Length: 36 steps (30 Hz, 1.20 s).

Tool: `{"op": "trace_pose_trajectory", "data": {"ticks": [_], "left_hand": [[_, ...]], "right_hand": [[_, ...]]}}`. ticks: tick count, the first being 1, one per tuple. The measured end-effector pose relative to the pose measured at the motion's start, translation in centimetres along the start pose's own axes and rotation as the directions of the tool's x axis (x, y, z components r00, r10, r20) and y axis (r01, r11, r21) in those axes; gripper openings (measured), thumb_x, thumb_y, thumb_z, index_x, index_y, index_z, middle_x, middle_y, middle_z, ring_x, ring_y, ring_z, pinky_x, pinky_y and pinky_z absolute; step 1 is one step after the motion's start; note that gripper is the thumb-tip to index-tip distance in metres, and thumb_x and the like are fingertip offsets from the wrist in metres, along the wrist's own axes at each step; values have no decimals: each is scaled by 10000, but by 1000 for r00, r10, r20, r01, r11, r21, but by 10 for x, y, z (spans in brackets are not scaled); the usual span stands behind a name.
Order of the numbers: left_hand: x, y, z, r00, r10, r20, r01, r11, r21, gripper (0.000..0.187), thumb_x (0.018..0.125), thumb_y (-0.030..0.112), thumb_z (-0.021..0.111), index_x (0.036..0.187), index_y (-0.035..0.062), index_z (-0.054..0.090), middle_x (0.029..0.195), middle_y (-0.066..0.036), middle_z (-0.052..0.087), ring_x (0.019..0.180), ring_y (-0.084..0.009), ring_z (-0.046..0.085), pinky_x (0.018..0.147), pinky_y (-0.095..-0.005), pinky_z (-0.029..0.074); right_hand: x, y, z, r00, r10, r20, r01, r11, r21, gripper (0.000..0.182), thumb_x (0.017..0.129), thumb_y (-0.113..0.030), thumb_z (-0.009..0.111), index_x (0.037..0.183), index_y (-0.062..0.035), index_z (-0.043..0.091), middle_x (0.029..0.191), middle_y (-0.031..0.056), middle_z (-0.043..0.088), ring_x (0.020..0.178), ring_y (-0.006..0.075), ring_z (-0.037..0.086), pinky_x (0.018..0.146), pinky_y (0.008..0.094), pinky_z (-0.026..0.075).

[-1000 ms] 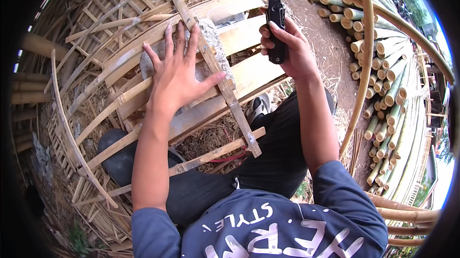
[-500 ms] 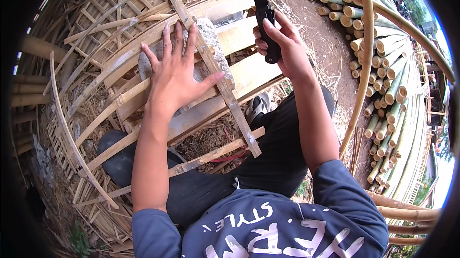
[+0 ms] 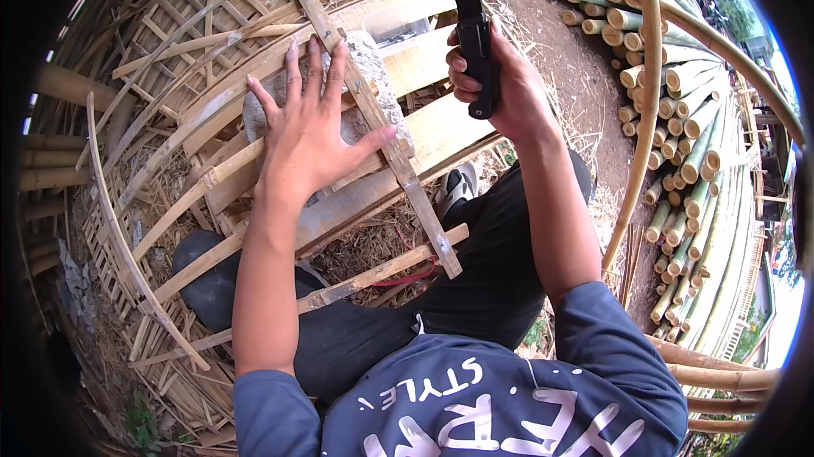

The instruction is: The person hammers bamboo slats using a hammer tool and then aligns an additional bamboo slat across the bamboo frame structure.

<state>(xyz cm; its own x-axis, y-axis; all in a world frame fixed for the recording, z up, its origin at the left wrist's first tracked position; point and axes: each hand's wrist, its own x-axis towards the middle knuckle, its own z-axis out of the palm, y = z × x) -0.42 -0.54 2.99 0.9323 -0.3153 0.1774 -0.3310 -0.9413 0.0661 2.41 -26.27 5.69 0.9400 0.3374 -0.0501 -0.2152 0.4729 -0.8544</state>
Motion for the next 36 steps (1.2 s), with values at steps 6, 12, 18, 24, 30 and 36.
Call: {"op": "trace_pose_trajectory", "data": {"ticks": [6,12,18,24,30,36], "left_hand": [[0,0,0,1000,1,-12,-1,1000,-5,1216,741,910,451,1608,155,54,1650,-190,125,1537,-354,41,1120,-748,-77],[0,0,1,1000,4,-16,-5,1000,-11,1210,745,907,450,1608,157,52,1650,-190,126,1536,-356,46,1120,-748,-78],[0,0,2,1000,3,-15,-4,1000,-6,1208,746,908,445,1609,165,40,1651,-189,121,1536,-357,47,1121,-748,-75],[0,0,1,1000,2,-8,-2,1000,3,1216,740,912,444,1609,166,34,1650,-190,125,1535,-360,51,1124,-747,-66],[0,1,0,1000,4,-11,-3,1000,7,1212,745,906,451,1608,162,37,1648,-195,133,1533,-367,60,1128,-745,-56],[0,0,0,1000,2,-15,-2,1000,3,1209,743,898,471,1608,170,42,1651,-183,133,1535,-362,54,1137,-732,-58]], "right_hand": [[2,3,2,998,24,-53,-28,997,-73,448,1088,-443,348,1175,-32,503,836,56,534,659,113,455,604,257,415],[1,7,9,988,-7,-155,-20,985,-170,400,1073,-435,424,1146,-53,518,866,66,570,684,125,494,609,274,432],[2,9,13,985,-44,-169,7,977,-213,366,1078,-419,426,1031,-71,531,804,26,588,640,95,502,582,248,430],[6,14,11,979,-167,-119,108,913,-394,356,1085,-396,415,1033,-64,531,764,4,578,623,65,480,567,220,402],[9,18,8,962,-265,-69,203,858,-471,321,1077,-363,463,1042,-54,545,753,-21,546,629,33,461,561,200,384],[9,18,13,944,-303,-133,208,854,-476,309,1069,-343,495,1096,-43,565,785,-43,530,669,22,492,608,183,430]]}}
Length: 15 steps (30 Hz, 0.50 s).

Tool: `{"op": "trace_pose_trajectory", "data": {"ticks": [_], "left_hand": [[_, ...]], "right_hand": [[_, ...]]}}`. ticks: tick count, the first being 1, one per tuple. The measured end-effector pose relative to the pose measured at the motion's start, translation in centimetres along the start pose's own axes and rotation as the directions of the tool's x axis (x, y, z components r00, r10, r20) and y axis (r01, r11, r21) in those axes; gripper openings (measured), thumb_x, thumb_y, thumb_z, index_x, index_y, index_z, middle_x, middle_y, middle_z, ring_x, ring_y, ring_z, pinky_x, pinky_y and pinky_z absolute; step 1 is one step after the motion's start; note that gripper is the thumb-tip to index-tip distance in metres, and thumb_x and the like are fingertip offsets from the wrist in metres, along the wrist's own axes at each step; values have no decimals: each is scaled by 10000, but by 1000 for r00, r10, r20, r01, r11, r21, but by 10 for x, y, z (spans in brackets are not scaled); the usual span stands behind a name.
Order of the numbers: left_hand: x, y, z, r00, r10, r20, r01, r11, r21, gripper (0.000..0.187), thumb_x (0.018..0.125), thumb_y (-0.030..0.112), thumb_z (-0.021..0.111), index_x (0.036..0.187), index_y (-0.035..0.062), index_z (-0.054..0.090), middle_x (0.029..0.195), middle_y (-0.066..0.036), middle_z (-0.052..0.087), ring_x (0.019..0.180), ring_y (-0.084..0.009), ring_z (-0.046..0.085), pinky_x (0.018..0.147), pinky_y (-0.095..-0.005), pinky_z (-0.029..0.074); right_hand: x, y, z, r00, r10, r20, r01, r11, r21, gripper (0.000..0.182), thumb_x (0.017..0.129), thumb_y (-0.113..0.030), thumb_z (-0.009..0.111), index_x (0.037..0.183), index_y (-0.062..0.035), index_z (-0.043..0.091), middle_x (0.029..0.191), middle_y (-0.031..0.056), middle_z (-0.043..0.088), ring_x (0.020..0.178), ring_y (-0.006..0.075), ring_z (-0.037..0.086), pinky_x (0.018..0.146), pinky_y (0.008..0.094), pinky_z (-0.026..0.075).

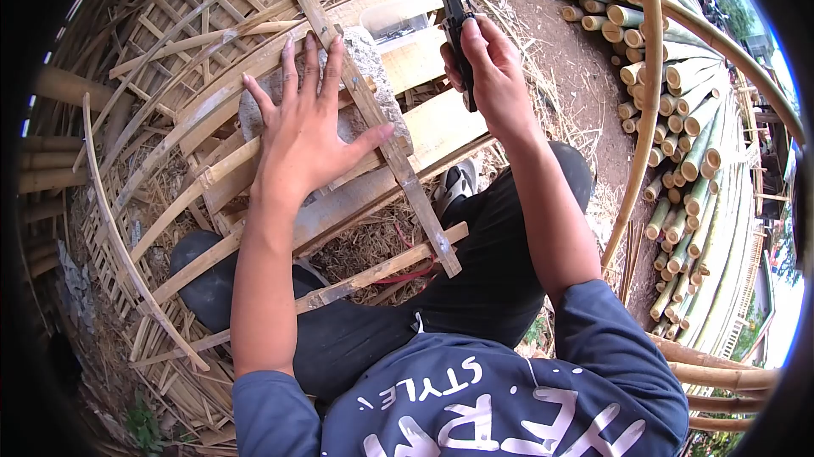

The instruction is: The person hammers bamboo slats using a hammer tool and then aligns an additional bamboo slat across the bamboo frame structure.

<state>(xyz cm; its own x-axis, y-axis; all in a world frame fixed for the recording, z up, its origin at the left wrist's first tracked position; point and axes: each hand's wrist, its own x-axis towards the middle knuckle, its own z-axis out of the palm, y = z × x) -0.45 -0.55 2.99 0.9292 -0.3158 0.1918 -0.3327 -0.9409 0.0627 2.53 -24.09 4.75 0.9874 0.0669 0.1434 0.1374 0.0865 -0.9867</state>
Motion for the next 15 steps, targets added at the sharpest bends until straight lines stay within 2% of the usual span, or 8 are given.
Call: {"op": "trace_pose_trajectory", "data": {"ticks": [2,9,15], "left_hand": [[0,0,1,1000,-7,-10,7,1000,-17,1211,730,892,506,1610,197,48,1658,-157,129,1538,-349,41,1147,-712,-70],[0,0,1,1000,-13,4,13,1000,-15,1200,738,889,500,1610,200,48,1658,-156,127,1538,-350,39,1147,-712,-72],[0,0,0,1000,-8,-3,8,1000,-27,1193,746,869,521,1609,192,54,1657,-162,130,1537,-353,40,1147,-712,-69]], "right_hand": [[0,2,0,999,27,-35,-26,999,25,323,1065,-354,499,1111,-42,568,791,-41,533,680,26,513,612,180,441],[0,2,-3,995,76,-63,-75,997,20,360,1053,-381,517,1143,-37,576,806,-26,548,689,35,537,554,192,434],[1,2,-4,991,97,-91,-99,995,-14,351,1046,-365,540,1107,-22,585,740,-30,532,646,41,524,538,198,421]]}}
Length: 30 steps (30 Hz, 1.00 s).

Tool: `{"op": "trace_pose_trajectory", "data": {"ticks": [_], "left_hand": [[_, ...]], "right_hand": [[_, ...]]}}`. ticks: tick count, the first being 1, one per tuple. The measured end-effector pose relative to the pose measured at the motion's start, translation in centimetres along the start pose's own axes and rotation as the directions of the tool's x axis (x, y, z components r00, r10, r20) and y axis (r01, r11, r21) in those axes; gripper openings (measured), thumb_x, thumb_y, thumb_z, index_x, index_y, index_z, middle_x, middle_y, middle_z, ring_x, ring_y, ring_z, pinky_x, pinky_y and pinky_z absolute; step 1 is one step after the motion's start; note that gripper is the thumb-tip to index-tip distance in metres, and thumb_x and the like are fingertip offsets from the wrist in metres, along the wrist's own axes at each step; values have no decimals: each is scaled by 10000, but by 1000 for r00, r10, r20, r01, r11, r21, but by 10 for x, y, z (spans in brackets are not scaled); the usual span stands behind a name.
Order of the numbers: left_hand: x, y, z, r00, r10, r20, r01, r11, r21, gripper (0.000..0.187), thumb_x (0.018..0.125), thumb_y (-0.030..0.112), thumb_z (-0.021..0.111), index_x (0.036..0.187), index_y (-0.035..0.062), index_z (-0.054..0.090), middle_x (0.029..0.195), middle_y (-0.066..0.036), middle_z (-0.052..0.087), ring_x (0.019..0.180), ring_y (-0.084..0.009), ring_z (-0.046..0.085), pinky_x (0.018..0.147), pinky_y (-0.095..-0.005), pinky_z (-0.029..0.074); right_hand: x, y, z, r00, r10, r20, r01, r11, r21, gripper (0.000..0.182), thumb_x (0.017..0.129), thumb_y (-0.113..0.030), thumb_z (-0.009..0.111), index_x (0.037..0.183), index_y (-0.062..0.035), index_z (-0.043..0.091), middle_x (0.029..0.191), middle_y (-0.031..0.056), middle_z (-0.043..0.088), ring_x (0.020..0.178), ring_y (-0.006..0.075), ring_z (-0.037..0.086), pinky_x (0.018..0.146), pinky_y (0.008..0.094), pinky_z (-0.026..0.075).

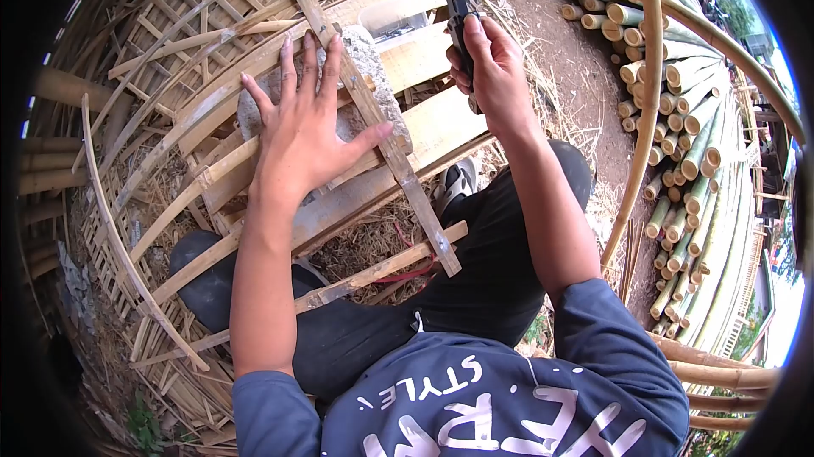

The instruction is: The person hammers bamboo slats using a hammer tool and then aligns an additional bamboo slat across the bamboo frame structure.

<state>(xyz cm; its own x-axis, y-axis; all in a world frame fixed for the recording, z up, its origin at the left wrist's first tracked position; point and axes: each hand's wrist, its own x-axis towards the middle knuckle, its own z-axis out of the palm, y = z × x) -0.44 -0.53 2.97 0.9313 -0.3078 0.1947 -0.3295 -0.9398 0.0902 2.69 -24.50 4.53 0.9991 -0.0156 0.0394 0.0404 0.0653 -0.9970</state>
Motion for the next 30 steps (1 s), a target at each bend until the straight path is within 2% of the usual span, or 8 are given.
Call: {"op": "trace_pose_trajectory", "data": {"ticks": [5,9,12,15,18,24,27,30], "left_hand": [[0,0,0,1000,16,-9,-16,1000,19,1203,753,889,472,1608,155,51,1644,-201,147,1531,-376,70,1130,-742,-53],[0,0,0,1000,17,-4,-16,1000,26,1202,753,887,474,1608,162,42,1647,-195,139,1532,-373,68,1132,-741,-52],[0,-1,1,1000,15,-4,-15,999,29,1202,752,888,474,1609,170,33,1649,-190,134,1532,-371,68,1134,-741,-49],[0,-1,1,1000,14,-2,-14,1000,28,1199,753,887,473,1609,176,29,1650,-188,132,1532,-371,69,1134,-741,-46],[0,-1,2,1000,20,-10,-20,1000,22,1195,755,883,477,1609,177,29,1650,-188,133,1531,-372,73,1133,-742,-44],[0,0,0,1000,14,-8,-14,1000,16,1192,758,872,491,1609,174,33,1648,-190,138,1530,-374,80,1131,-748,-39],[0,0,0,1000,14,-12,-14,1000,13,1189,761,867,495,1609,174,33,1648,-190,140,1530,-372,82,1130,-750,-36],[0,0,0,1000,15,-11,-15,1000,13,1187,762,865,496,1609,174,32,1648,-190,140,1531,-371,82,1130,-751,-35]], "right_hand": [[4,5,-1,999,-4,-42,3,1000,-13,341,1042,-343,555,1089,-7,584,709,-28,526,605,42,506,507,198,405],[3,4,0,997,-35,-62,32,999,-39,337,1042,-331,557,1054,5,576,709,-27,532,582,41,497,482,204,400],[2,1,6,995,-11,-94,8,999,-34,354,1051,-353,529,1026,-2,571,706,-16,546,567,44,499,473,212,399],[2,3,2,999,14,-33,-18,995,-94,381,1076,-399,442,993,-40,538,721,28,575,554,70,479,483,234,374],[1,1,4,1000,16,-23,-17,999,-43,389,1078,-404,433,985,-39,530,730,33,578,558,72,483,483,237,377],[2,4,7,999,4,-43,-12,983,-185,378,1043,-394,529,1006,-19,559,661,-8,559,505,44,467,434,208,347],[3,7,7,998,34,-61,-42,988,-149,362,1038,-385,545,1019,-24,552,661,-8,555,495,44,455,422,210,333],[2,2,6,994,91,-54,-100,976,-194,295,1058,-344,514,976,-61,499,711,11,545,557,59,451,489,220,360]]}}
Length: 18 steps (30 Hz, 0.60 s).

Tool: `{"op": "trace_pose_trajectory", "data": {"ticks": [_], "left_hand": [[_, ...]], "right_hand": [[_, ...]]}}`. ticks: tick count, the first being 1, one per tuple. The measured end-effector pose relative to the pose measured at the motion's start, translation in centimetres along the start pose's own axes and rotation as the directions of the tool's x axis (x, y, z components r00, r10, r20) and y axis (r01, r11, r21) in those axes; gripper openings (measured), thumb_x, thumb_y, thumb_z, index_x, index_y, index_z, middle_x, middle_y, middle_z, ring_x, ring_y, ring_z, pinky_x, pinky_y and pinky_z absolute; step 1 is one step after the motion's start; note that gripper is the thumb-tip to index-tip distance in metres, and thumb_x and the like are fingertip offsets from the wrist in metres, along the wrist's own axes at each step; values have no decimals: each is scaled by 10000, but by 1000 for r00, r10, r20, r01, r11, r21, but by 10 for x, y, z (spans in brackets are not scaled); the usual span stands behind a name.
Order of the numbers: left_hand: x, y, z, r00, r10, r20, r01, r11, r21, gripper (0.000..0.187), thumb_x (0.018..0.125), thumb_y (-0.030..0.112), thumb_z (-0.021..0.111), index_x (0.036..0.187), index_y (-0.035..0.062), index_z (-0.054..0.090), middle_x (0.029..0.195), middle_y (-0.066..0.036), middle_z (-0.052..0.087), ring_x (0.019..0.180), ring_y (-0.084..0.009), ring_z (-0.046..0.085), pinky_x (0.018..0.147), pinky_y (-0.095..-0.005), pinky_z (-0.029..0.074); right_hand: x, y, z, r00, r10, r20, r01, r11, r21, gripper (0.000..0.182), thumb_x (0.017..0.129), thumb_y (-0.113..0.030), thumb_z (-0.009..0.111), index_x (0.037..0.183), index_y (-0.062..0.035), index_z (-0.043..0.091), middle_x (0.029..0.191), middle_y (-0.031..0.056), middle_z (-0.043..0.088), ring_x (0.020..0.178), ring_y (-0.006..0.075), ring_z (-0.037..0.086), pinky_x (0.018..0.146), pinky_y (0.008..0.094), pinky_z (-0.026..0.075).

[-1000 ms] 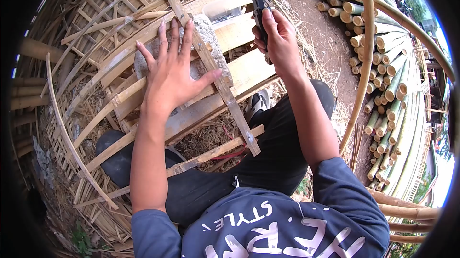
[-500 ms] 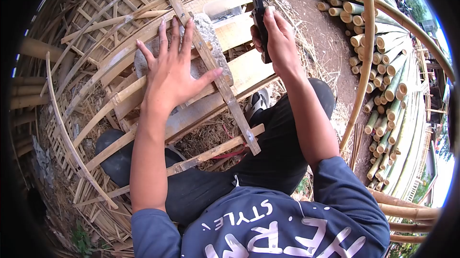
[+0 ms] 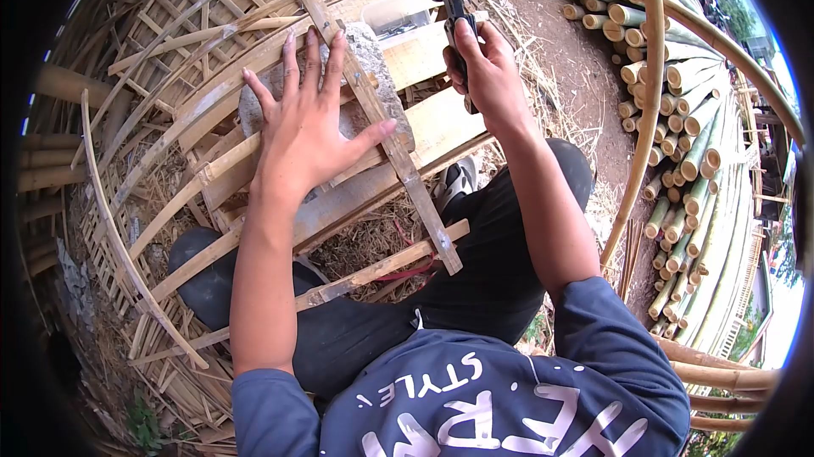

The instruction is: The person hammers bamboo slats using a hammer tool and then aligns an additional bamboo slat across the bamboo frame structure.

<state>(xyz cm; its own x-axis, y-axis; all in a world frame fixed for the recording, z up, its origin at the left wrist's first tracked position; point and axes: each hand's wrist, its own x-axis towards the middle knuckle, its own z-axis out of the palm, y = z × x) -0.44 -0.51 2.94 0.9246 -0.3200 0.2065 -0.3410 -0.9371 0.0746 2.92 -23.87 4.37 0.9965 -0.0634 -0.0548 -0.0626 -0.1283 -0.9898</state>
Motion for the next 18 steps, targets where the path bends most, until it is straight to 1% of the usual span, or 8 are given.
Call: {"op": "trace_pose_trajectory", "data": {"ticks": [3,6,9,12,15,18], "left_hand": [[0,0,0,1000,-1,5,1,1000,0,1189,761,868,494,1609,175,31,1648,-189,138,1531,-370,80,1130,-750,-35],[0,0,1,1000,-1,8,1,1000,6,1193,758,873,490,1609,175,32,1648,-190,138,1531,-372,78,1130,-750,-35],[0,0,2,1000,5,-4,-5,1000,6,1199,752,877,491,1609,173,36,1647,-191,142,1531,-374,77,1129,-752,-35],[0,-1,2,1000,9,-18,-9,1000,-2,1203,748,876,498,1609,170,44,1646,-193,147,1531,-376,76,1126,-753,-36],[0,-1,2,1000,8,-13,-8,1000,-4,1203,746,870,509,1610,169,49,1646,-193,147,1531,-377,74,1126,-752,-41],[0,-1,2,1000,1,-10,-1,1000,-10,1202,743,873,511,1610,179,50,1651,-181,137,1533,-369,64,1134,-736,-52]], "right_hand": [[1,0,1,999,-42,29,36,983,178,356,1059,-391,492,970,-47,524,658,-2,552,520,60,455,467,233,356],[-2,-2,0,996,-72,51,58,971,231,404,1078,-423,416,952,-52,516,667,9,561,533,68,462,495,243,372],[-2,0,0,996,-61,70,48,985,166,443,1085,-451,364,956,-56,519,677,23,570,530,73,467,500,248,381],[0,4,1,992,-93,88,76,981,180,425,1080,-445,386,963,-60,521,689,35,581,548,78,487,511,245,394],[-2,-2,2,998,-27,51,17,984,176,385,1082,-413,375,1088,-61,532,790,54,595,591,95,496,522,248,394],[-5,-7,2,998,-9,63,-3,983,184,379,1074,-417,382,1097,-70,532,845,52,606,629,101,511,554,260,400]]}}
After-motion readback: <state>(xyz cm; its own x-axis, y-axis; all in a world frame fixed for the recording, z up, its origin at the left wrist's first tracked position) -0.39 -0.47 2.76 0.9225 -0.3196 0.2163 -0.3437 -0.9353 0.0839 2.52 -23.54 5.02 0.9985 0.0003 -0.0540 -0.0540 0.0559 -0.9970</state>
